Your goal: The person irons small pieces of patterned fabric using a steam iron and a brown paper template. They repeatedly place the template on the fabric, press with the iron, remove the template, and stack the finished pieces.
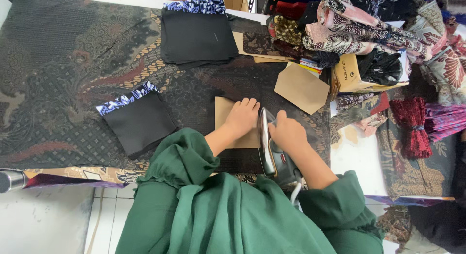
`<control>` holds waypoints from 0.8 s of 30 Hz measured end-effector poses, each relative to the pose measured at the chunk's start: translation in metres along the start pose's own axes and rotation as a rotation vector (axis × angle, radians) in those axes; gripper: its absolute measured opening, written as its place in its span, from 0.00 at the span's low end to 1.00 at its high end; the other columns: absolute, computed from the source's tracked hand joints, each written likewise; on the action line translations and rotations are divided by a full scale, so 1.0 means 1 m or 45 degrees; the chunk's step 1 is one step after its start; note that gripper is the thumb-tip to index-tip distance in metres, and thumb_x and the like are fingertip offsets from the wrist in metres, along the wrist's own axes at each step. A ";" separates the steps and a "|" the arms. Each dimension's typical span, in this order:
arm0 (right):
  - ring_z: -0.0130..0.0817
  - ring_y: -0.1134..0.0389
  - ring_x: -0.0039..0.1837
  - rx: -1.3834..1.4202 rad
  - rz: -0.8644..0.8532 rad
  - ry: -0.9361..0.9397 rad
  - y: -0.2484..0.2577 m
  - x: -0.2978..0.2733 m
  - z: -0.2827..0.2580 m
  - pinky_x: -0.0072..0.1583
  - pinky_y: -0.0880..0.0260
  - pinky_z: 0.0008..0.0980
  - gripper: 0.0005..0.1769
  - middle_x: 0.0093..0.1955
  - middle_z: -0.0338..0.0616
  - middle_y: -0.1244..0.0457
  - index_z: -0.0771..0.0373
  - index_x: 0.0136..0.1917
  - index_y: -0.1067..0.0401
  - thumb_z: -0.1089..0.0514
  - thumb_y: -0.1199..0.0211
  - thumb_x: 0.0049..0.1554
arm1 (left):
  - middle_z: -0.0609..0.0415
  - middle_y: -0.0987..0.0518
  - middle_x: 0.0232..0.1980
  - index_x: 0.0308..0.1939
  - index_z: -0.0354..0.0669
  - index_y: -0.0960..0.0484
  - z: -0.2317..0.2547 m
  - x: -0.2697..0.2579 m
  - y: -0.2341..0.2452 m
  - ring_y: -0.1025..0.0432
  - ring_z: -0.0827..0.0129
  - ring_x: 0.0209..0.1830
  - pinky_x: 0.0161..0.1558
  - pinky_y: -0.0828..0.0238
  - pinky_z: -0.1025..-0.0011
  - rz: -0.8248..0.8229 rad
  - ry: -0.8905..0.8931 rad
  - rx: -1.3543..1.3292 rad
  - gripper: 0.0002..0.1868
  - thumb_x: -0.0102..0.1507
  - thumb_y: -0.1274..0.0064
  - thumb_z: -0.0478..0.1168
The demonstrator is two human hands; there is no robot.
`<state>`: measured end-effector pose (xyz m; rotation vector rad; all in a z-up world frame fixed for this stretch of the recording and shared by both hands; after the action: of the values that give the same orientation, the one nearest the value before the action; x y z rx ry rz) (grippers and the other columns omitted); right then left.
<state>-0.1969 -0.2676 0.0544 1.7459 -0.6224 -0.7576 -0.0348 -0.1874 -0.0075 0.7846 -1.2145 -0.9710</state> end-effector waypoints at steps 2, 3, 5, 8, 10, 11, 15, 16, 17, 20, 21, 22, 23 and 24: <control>0.64 0.29 0.45 0.062 0.159 0.027 0.003 0.011 0.005 0.48 0.29 0.57 0.24 0.41 0.64 0.32 0.66 0.54 0.36 0.44 0.37 0.58 | 0.51 0.27 0.48 0.56 0.31 0.20 0.004 -0.006 0.001 0.32 0.59 0.49 0.46 0.34 0.64 0.014 0.017 -0.010 0.25 0.57 0.48 0.41; 0.65 0.29 0.45 0.092 0.239 0.041 0.006 0.021 0.008 0.47 0.30 0.58 0.24 0.40 0.64 0.32 0.66 0.55 0.36 0.45 0.38 0.58 | 0.52 0.27 0.48 0.56 0.32 0.20 0.004 -0.007 0.000 0.31 0.60 0.49 0.47 0.33 0.64 0.023 0.031 -0.019 0.24 0.58 0.49 0.40; 0.65 0.29 0.48 0.090 0.192 0.030 0.007 0.046 0.013 0.51 0.30 0.56 0.24 0.43 0.65 0.32 0.65 0.55 0.34 0.43 0.38 0.59 | 0.53 0.26 0.50 0.56 0.34 0.20 0.003 -0.010 -0.005 0.31 0.61 0.51 0.49 0.33 0.65 0.034 0.064 -0.039 0.22 0.59 0.50 0.38; 0.64 0.31 0.53 0.056 0.162 0.165 0.003 0.077 0.014 0.53 0.32 0.57 0.24 0.49 0.64 0.32 0.64 0.56 0.32 0.43 0.37 0.58 | 0.53 0.23 0.54 0.55 0.37 0.20 -0.004 -0.016 -0.007 0.30 0.61 0.53 0.51 0.32 0.66 0.051 0.031 -0.152 0.19 0.60 0.51 0.37; 0.63 0.32 0.56 0.017 0.108 0.212 0.001 0.089 0.012 0.55 0.33 0.57 0.25 0.52 0.63 0.32 0.64 0.57 0.32 0.43 0.37 0.57 | 0.55 0.21 0.56 0.52 0.44 0.18 -0.016 -0.011 -0.002 0.28 0.61 0.55 0.54 0.32 0.65 0.023 0.053 -0.260 0.15 0.62 0.50 0.36; 0.62 0.32 0.57 -0.002 0.049 0.184 0.000 0.094 0.010 0.57 0.34 0.57 0.26 0.53 0.63 0.32 0.64 0.58 0.33 0.42 0.38 0.58 | 0.55 0.20 0.57 0.51 0.48 0.17 -0.022 -0.008 0.003 0.28 0.61 0.56 0.55 0.31 0.65 0.008 0.066 -0.315 0.14 0.62 0.49 0.35; 0.62 0.31 0.56 -0.026 -0.059 0.174 -0.005 0.088 0.002 0.57 0.33 0.57 0.24 0.51 0.62 0.32 0.65 0.56 0.33 0.43 0.38 0.59 | 0.55 0.19 0.47 0.49 0.50 0.14 -0.077 0.019 0.024 0.27 0.57 0.51 0.51 0.35 0.57 -0.197 0.173 -0.117 0.21 0.50 0.40 0.35; 0.63 0.31 0.55 -0.004 -0.063 0.183 -0.003 0.084 -0.001 0.56 0.33 0.57 0.24 0.50 0.63 0.32 0.66 0.55 0.34 0.44 0.38 0.59 | 0.54 0.20 0.46 0.48 0.52 0.14 -0.088 0.024 0.027 0.27 0.56 0.50 0.51 0.36 0.55 -0.323 0.221 -0.053 0.23 0.48 0.36 0.38; 0.63 0.31 0.54 0.018 -0.068 0.192 -0.002 0.080 -0.004 0.56 0.33 0.57 0.24 0.49 0.63 0.32 0.66 0.55 0.34 0.44 0.38 0.59 | 0.55 0.19 0.46 0.47 0.52 0.14 -0.096 0.025 0.028 0.27 0.57 0.52 0.52 0.36 0.56 -0.451 0.226 -0.069 0.20 0.49 0.35 0.41; 0.64 0.30 0.51 0.017 -0.087 0.258 0.011 0.079 -0.016 0.54 0.32 0.58 0.24 0.45 0.64 0.32 0.66 0.55 0.36 0.45 0.37 0.58 | 0.56 0.19 0.46 0.43 0.52 0.14 -0.114 0.030 0.031 0.27 0.58 0.54 0.54 0.36 0.60 -0.616 0.209 -0.092 0.16 0.52 0.33 0.45; 0.65 0.30 0.50 0.009 -0.099 0.282 0.015 0.081 -0.018 0.53 0.33 0.58 0.24 0.44 0.65 0.32 0.65 0.56 0.36 0.45 0.37 0.58 | 0.56 0.19 0.46 0.43 0.51 0.14 -0.114 0.028 0.031 0.27 0.58 0.53 0.53 0.35 0.60 -0.549 0.185 -0.095 0.15 0.52 0.34 0.44; 0.64 0.30 0.50 0.003 -0.098 0.287 0.014 0.078 -0.020 0.53 0.32 0.58 0.23 0.44 0.64 0.32 0.65 0.56 0.36 0.45 0.37 0.58 | 0.55 0.20 0.45 0.42 0.51 0.14 -0.111 0.020 0.030 0.27 0.57 0.53 0.52 0.34 0.60 -0.495 0.164 -0.104 0.14 0.52 0.34 0.43; 0.64 0.30 0.50 -0.002 -0.098 0.293 0.015 0.077 -0.021 0.53 0.32 0.57 0.23 0.44 0.64 0.32 0.64 0.56 0.36 0.45 0.37 0.58 | 0.55 0.20 0.45 0.42 0.50 0.14 -0.111 0.015 0.029 0.27 0.57 0.51 0.51 0.34 0.60 -0.423 0.125 -0.096 0.13 0.54 0.36 0.41; 0.64 0.30 0.50 -0.006 -0.105 0.299 0.014 0.076 -0.023 0.53 0.32 0.57 0.23 0.44 0.63 0.32 0.64 0.55 0.36 0.45 0.37 0.58 | 0.55 0.21 0.45 0.43 0.49 0.14 -0.109 0.006 0.029 0.28 0.57 0.50 0.50 0.35 0.59 -0.357 0.091 -0.092 0.12 0.55 0.38 0.39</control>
<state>-0.1305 -0.3125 0.0585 1.8316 -0.3915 -0.5979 0.0778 -0.1823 -0.0001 0.9405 -1.0188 -1.1981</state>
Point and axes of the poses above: each hand's wrist, its own x-axis towards the middle knuckle, its own y-axis out of the back of the hand, z = x × y, the point moved 2 cm from there along x, towards the middle knuckle
